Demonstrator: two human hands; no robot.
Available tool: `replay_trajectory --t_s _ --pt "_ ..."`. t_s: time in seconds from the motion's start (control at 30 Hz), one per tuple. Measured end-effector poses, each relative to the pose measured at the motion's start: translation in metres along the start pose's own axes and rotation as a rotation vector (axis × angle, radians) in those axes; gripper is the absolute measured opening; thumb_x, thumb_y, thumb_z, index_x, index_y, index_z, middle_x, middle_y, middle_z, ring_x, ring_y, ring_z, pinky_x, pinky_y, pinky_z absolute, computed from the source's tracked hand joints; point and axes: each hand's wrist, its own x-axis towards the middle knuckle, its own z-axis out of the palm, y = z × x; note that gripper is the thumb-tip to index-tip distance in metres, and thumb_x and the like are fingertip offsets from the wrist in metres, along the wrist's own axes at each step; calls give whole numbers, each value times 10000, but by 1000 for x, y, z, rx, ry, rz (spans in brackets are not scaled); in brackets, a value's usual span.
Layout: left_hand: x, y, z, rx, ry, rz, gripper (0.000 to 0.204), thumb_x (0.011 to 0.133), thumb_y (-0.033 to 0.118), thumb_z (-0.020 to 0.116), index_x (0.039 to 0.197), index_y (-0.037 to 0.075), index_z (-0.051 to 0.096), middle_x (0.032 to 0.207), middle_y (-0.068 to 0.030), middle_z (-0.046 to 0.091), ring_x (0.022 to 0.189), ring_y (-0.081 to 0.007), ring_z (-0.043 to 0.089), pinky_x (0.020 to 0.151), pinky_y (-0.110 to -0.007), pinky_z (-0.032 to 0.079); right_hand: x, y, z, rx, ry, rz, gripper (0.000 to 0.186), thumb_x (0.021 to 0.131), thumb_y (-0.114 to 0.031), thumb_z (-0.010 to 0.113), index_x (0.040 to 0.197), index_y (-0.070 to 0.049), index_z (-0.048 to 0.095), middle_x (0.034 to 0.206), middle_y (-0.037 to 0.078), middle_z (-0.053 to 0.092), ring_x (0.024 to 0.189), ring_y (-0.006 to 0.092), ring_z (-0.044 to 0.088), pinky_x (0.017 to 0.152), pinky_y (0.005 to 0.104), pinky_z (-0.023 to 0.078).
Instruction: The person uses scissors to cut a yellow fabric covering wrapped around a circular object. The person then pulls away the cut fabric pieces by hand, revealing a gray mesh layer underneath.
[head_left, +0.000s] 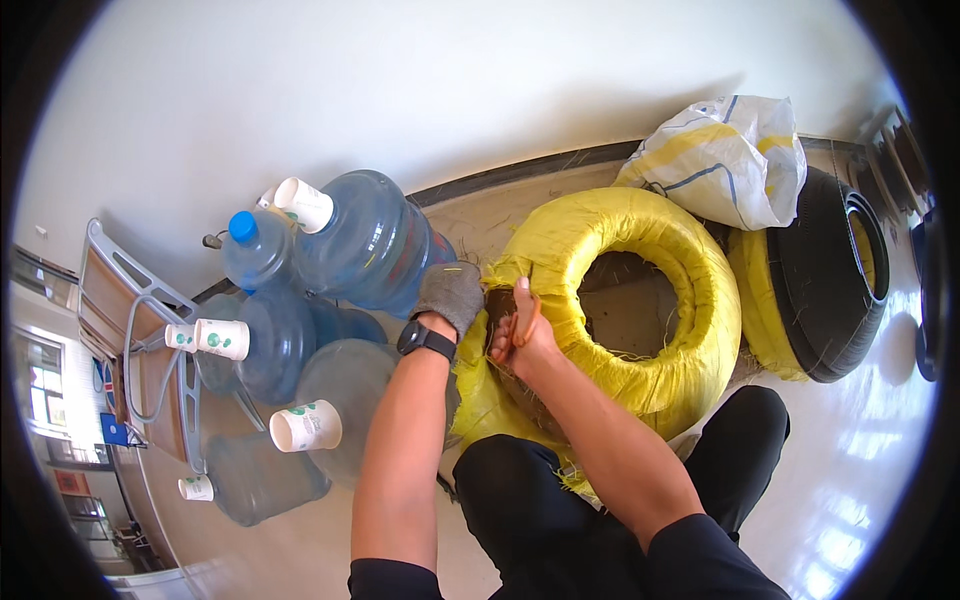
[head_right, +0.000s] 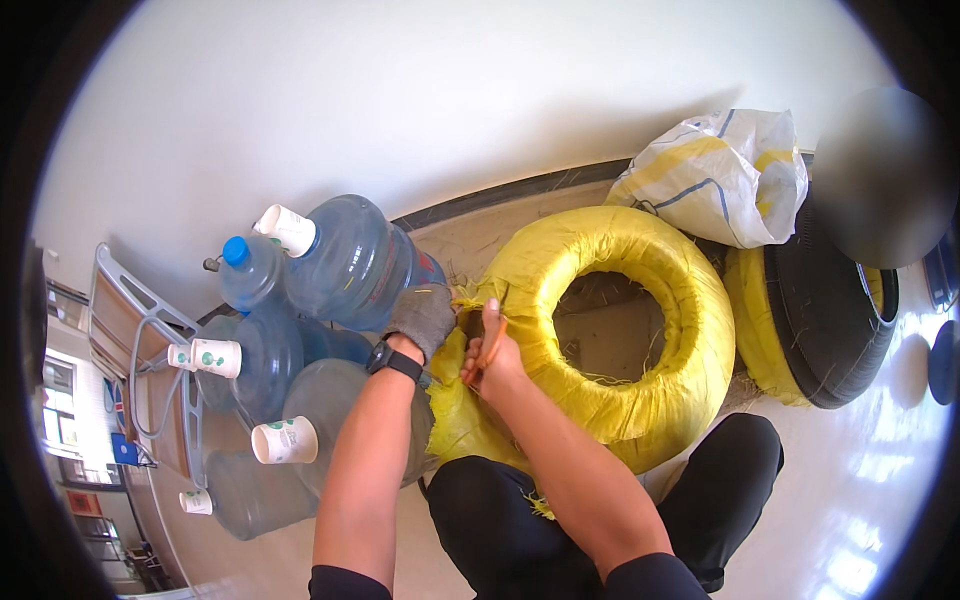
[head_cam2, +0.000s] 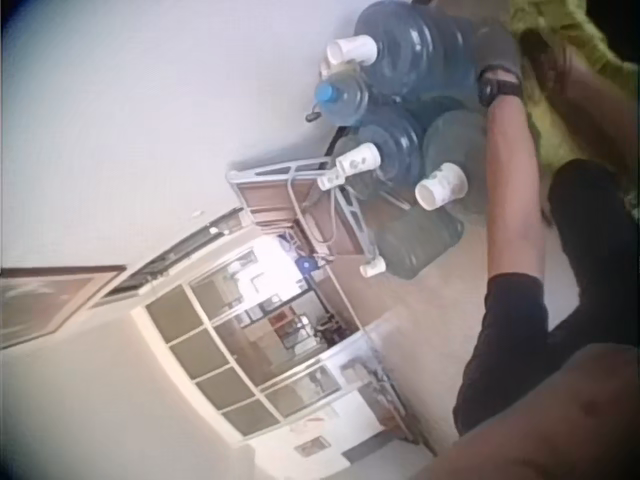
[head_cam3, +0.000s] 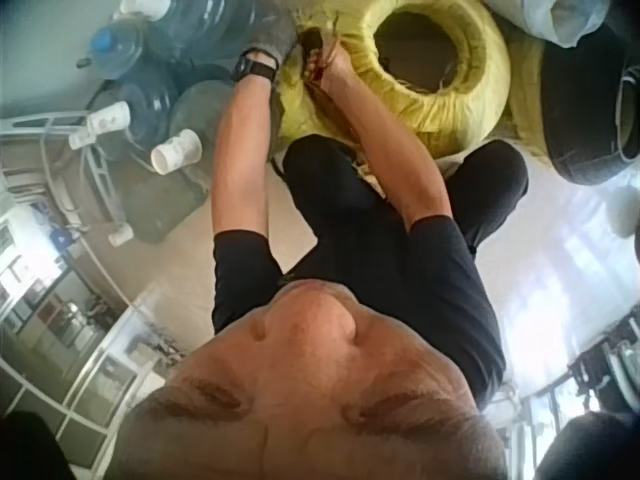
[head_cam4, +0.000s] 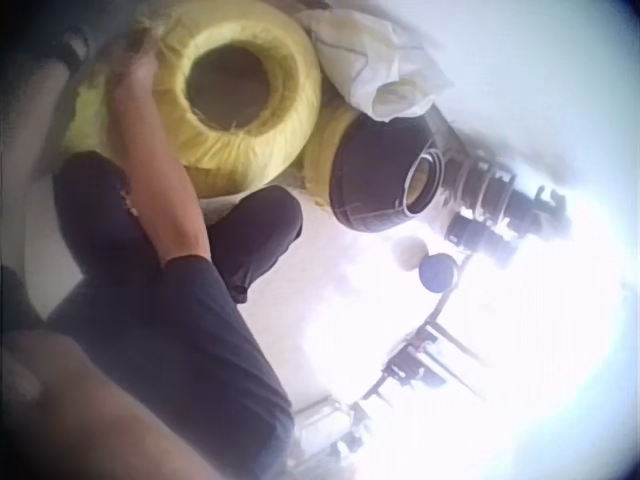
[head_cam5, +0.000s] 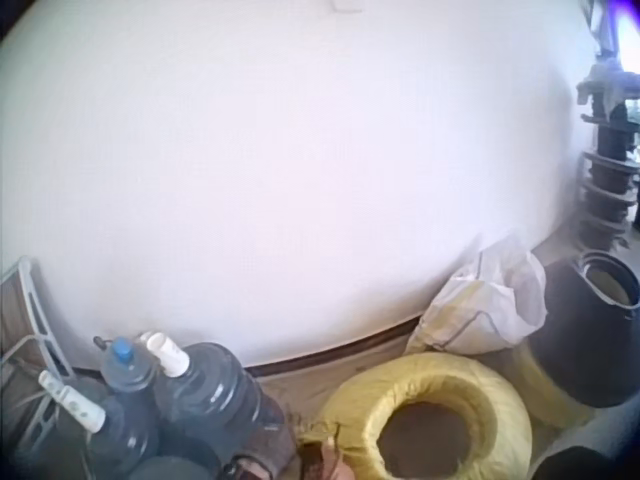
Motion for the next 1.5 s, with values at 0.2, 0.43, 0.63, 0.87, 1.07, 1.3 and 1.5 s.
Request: replay_trajectory --t_s 0.2,0.43,0.63,0.87,1.07,1.3,1.5 --pt "22 13 30 -4 213 264 225 857 276 637 877 70 725 884 -206 709 861 -361 699 771 -480 535 -33 6 -12 -246 -142 -39 806 828 -853 528 867 -49 528 725 80 494 605 260 527 645 439 501" --pt "31 -1 31 76 105 208 237 895 248 595 860 77 755 816 -190 712 785 -372 703 716 -483 540 -38 33 -19 -336 -162 -42 857 799 -873 540 910 -23 524 776 100 517 619 280 570 644 429 518" --pt "23 0 20 54 127 288 221 852 263 630 811 79 747 791 -192 707 777 -380 701 719 -471 547 9 9 0 -291 -136 -113 844 818 -878 498 875 -36 513 759 105 479 595 286 557 604 460 511" --pt "22 -8 20 73 41 249 290 861 330 635 791 70 744 798 -196 710 785 -383 708 709 -466 547 6 -3 22 -207 -53 -134 782 839 -854 505 877 -73 520 684 73 427 554 261 500 553 438 466" --pt "22 -3 20 32 42 184 271 851 320 641 776 82 746 796 -188 711 769 -376 705 702 -466 543 25 -3 29 -226 64 -197 806 889 -837 431 799 -45 554 619 92 462 459 246 440 432 390 384" --pt "20 -11 20 -16 77 162 241 831 297 666 765 79 743 792 -185 711 764 -375 702 708 -453 544 27 -3 35 -146 4 -108 751 895 -826 440 830 -88 568 634 73 465 494 239 460 455 397 380" --pt "21 1 11 -21 20 151 231 841 286 664 799 72 736 808 -189 709 793 -378 701 719 -456 544 35 -14 37 -120 86 -211 761 883 -811 494 729 -66 533 555 75 443 446 239 481 422 391 391"
